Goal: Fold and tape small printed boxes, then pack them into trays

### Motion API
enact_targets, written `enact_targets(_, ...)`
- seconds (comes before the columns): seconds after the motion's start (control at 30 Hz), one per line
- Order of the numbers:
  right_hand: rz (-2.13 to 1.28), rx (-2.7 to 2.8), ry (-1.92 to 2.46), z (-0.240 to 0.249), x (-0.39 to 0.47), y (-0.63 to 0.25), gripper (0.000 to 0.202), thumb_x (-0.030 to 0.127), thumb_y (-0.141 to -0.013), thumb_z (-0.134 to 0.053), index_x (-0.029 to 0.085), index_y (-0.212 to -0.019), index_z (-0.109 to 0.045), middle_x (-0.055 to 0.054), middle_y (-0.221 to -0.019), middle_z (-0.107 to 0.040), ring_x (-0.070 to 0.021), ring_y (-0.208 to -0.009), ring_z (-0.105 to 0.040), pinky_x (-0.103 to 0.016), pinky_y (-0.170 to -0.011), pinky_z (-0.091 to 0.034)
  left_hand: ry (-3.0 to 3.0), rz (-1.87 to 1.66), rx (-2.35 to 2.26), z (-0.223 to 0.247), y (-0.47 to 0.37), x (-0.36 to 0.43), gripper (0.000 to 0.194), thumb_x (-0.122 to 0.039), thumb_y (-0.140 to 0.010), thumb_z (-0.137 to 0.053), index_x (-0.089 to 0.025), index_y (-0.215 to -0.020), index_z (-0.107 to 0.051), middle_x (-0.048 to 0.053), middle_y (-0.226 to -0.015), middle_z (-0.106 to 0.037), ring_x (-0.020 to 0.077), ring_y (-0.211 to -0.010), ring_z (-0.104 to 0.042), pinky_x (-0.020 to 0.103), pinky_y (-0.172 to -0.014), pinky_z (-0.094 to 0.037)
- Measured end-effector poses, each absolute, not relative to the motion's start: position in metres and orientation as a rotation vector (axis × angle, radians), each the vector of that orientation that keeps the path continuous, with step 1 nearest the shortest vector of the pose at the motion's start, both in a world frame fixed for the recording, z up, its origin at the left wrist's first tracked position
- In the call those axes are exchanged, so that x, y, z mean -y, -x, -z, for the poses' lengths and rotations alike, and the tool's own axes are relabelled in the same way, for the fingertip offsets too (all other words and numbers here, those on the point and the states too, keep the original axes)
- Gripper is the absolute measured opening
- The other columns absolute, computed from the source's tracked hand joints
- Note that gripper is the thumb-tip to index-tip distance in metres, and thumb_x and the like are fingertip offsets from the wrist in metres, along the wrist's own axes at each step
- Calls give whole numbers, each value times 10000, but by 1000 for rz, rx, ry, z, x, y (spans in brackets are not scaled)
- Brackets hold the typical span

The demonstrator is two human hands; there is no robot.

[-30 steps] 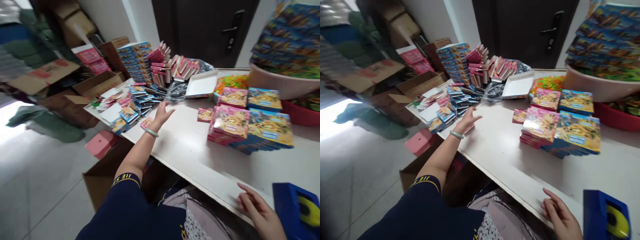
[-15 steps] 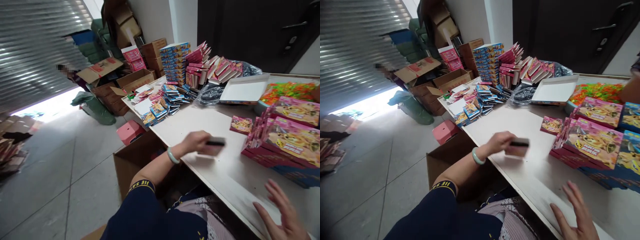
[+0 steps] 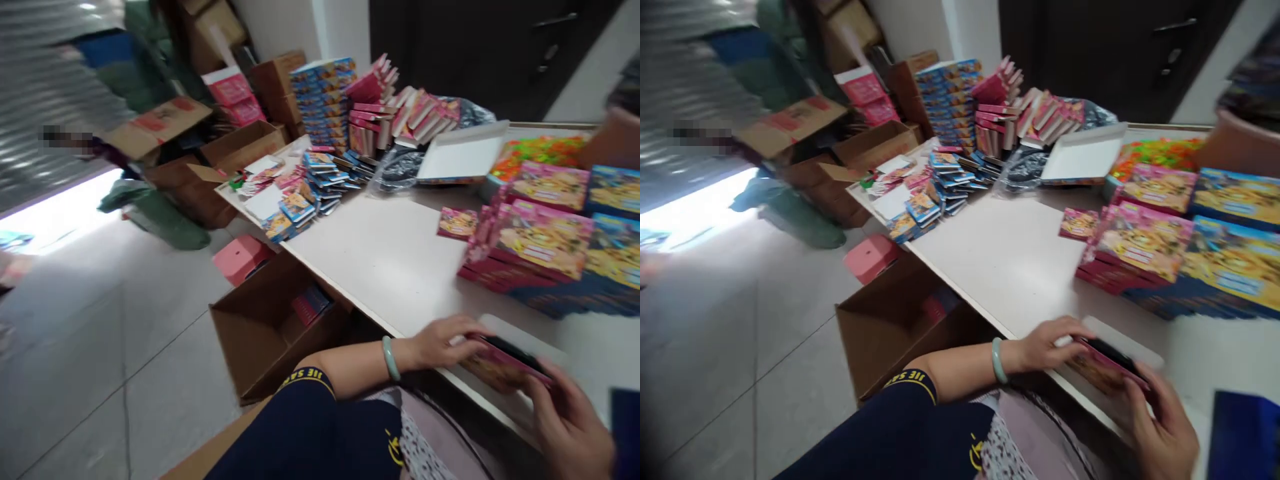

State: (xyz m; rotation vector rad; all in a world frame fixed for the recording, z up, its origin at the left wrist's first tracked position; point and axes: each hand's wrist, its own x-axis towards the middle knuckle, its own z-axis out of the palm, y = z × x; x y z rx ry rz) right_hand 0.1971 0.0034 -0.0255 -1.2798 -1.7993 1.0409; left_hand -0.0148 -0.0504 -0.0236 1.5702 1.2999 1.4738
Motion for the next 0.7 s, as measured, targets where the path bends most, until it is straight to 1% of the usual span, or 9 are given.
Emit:
enact_targets(0.07,-923,1842,1107,14,-12,-186,351,535,-844,-578,219,-922,-708,-121,-979,-699,-323,-949,-656,-513,-901,-504,-1545,-1540,-1326,15,18,46,271,-394,-898,-606,-156,-997,-687,135,-1018,-679,205,-992,-645,358,-925,-528)
enact_targets(0.1,-871,1879,1075,10,-17,-181,338,530,-834,-587,219,-873,-714,-121,-975,-695,-319,-988,-642,-518,-935,-488,-1499,-1573,-1359,12,19,43,269,-399,-904,-594,-154,-946,-695,133,-1022,-677,207,-1003,-640,364,-931,-523)
enact_targets(0.13,-851,1881,1093,8,-22,-176,329,525,-820,-604,218,-854,-716,-122,-988,-686,-315,-1008,-633,-510,-917,-501,-1439,-1587,-1382,10,21,39,269,-400,-906,-587,-155,-920,-696,124,-1016,-678,204,-993,-641,363,-922,-524)
enact_targets(0.2,-992,1740,1151,5,-29,-169,297,494,-820,-623,216,-899,-694,-106,-976,-677,-273,-945,-648,-429,-768,-563,-1312,-1573,-1376,6,24,31,268,-386,-912,-579,-165,-1024,-680,105,-1013,-686,188,-941,-657,339,-859,-544)
enact_targets(0.23,-1080,1637,1162,4,-31,-167,310,478,-817,-639,223,-992,-672,-87,-966,-673,-243,-875,-657,-389,-694,-573,-1281,-1550,-1360,4,26,29,285,-376,-914,-577,-173,-1095,-662,98,-1023,-690,182,-925,-664,326,-835,-550)
enact_targets(0.3,-1179,1539,1129,2,-32,-166,302,442,-817,-663,237,-1038,-645,-63,-955,-666,-207,-832,-654,-324,-623,-566,-1330,-1501,-1321,-1,31,26,296,-353,-915,-581,-184,-1149,-648,96,-1043,-700,185,-936,-671,323,-836,-550)
enact_targets(0.43,-1194,1725,969,-11,-30,-172,176,395,-817,-682,220,-808,-659,-70,-979,-660,-196,-890,-640,-287,-652,-547,-1606,-1431,-1217,-16,38,26,160,-309,-872,-655,-174,-946,-695,94,-969,-711,197,-943,-668,344,-862,-535)
enact_targets(0.53,-1179,1773,994,-22,-29,-172,180,390,-813,-686,215,-814,-646,-70,-968,-662,-190,-863,-634,-280,-641,-534,-1616,-1413,-1231,-25,35,23,120,-280,-864,-661,-169,-909,-673,75,-914,-679,169,-877,-645,299,-778,-527)
enact_targets(0.7,-1189,1719,1112,-31,-28,-164,211,412,-851,-636,203,-825,-642,-45,-854,-670,-163,-730,-626,-255,-589,-517,-1447,-1390,-1290,-27,27,19,136,-290,-870,-650,-156,-848,-638,31,-803,-624,124,-736,-589,236,-657,-487)
